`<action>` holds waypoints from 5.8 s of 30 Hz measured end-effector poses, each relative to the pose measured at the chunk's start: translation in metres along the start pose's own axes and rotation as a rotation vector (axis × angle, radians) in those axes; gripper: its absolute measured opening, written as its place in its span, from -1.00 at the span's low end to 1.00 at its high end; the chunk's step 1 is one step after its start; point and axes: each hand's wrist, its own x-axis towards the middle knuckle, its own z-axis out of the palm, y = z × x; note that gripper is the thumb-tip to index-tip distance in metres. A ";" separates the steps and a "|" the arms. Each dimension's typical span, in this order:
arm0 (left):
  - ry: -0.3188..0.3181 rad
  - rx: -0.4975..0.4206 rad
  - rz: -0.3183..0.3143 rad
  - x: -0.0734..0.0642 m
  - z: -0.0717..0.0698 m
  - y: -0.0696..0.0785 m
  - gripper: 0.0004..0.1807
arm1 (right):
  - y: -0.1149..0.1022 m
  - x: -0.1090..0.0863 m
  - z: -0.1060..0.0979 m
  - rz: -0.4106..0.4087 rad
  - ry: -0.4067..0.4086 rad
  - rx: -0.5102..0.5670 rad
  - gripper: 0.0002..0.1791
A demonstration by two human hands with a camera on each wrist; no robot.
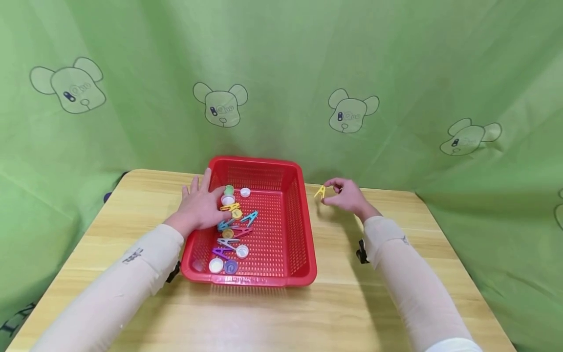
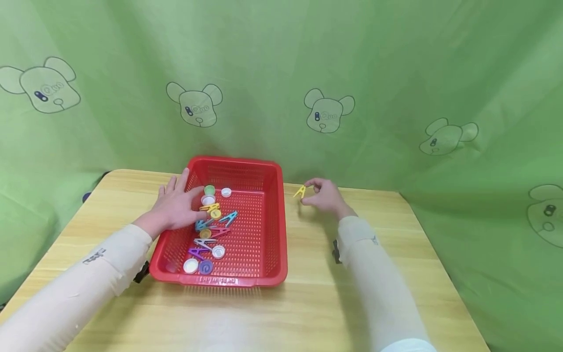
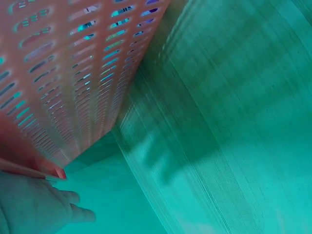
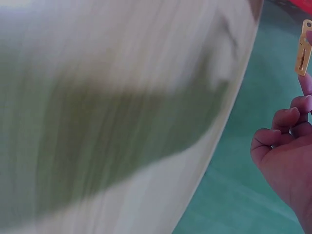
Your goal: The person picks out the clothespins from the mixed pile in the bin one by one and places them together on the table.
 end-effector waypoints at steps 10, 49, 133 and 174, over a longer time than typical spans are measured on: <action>0.013 -0.004 -0.004 0.001 -0.001 0.000 -0.07 | 0.014 0.001 -0.001 0.002 -0.038 0.002 -0.47; 0.018 0.012 -0.007 0.002 0.003 -0.003 -0.06 | 0.063 0.019 0.006 0.033 -0.168 -0.020 -0.39; 0.018 -0.038 0.008 -0.001 0.001 -0.001 -0.12 | -0.156 0.011 0.054 -0.201 -0.138 0.218 -0.43; 0.028 -0.018 0.013 0.002 -0.003 -0.002 -0.11 | -0.139 0.037 0.116 -0.022 -0.249 0.154 -0.40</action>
